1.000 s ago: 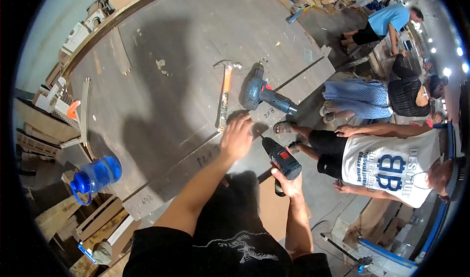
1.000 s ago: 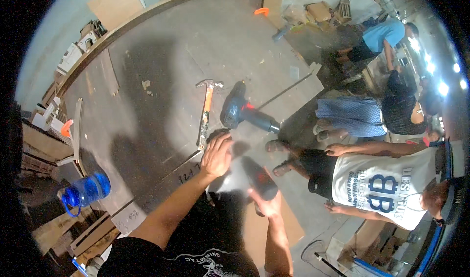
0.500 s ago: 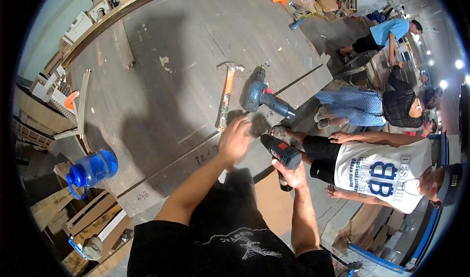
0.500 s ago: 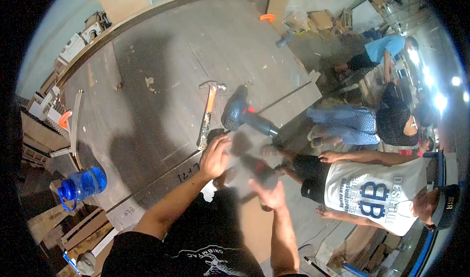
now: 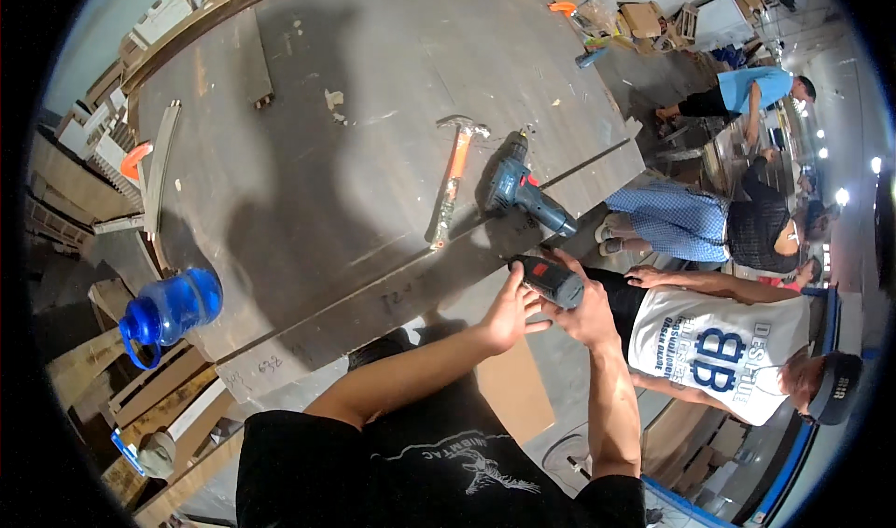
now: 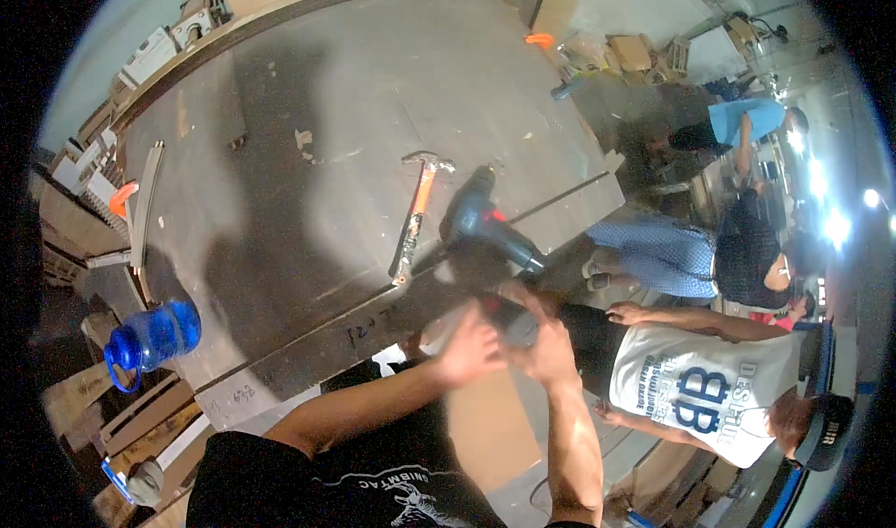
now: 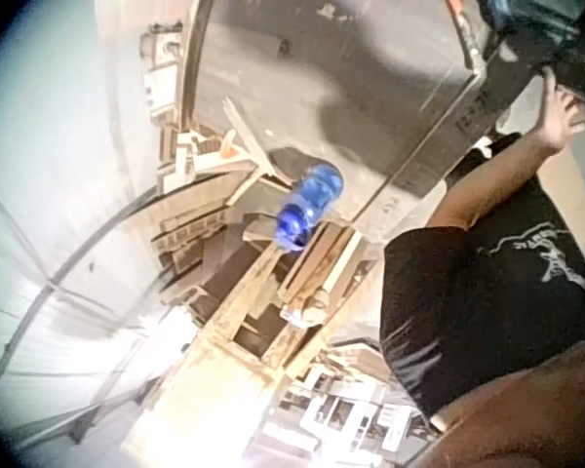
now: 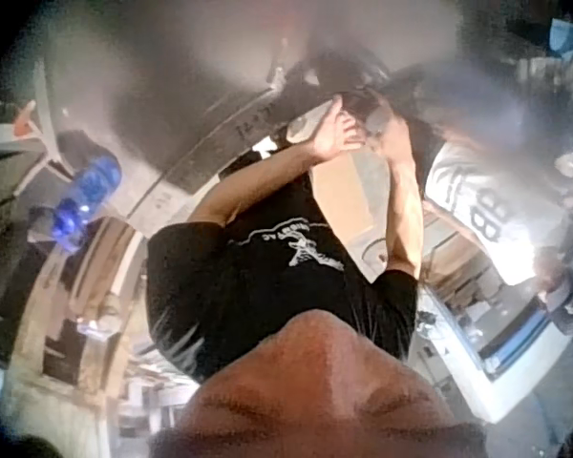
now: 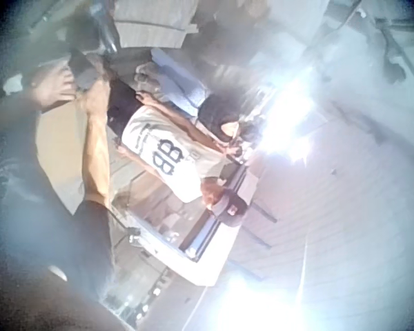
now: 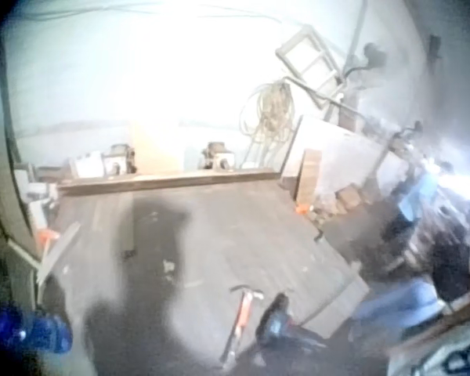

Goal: The person drills holes into wood panels and uses a hammer to drive in fasteners while working at a large industrial table. They handle a power drill and a hammer to connect the wood pieces.

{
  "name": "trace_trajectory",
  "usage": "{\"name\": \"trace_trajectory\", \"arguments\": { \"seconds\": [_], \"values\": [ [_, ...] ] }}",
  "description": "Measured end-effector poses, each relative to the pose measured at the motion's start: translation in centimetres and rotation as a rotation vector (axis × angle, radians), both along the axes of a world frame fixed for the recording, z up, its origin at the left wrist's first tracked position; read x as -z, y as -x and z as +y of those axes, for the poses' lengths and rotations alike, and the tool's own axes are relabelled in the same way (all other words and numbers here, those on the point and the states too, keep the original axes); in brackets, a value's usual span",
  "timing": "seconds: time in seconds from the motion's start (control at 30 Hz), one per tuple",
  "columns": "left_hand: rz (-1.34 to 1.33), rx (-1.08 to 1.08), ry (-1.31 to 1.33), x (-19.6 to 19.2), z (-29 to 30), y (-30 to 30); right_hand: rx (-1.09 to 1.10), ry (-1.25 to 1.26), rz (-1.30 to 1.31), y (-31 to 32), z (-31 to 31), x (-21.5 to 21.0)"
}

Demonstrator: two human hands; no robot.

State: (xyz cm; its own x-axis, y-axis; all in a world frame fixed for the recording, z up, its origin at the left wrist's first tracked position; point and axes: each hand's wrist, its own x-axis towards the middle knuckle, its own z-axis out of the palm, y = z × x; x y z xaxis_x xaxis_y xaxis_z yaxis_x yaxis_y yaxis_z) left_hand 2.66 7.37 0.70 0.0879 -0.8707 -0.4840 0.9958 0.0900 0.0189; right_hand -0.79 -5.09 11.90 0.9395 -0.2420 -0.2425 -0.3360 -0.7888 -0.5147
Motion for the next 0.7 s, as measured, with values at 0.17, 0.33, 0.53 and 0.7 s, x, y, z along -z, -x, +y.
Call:
{"name": "trace_trajectory", "arguments": {
  "seconds": [0.17,0.33,0.53,0.7],
  "values": [
    [0.027,-0.018,0.060,-0.1,-0.5,0.3,-0.014,-0.033,0.046,0.6,-0.1,0.8],
    [0.118,-0.053,0.179,-0.7,-0.4,0.2,-0.002,-0.067,0.067,0.3,0.0,0.9],
    [0.111,-0.045,0.257,0.1,-0.5,0.8,0.137,-0.186,0.221,-0.1,0.1,0.6],
    [0.110,-0.018,0.187,-0.9,-0.3,-0.2,0.231,-0.204,0.247,-0.3,0.7,-0.1]
  ]
}}
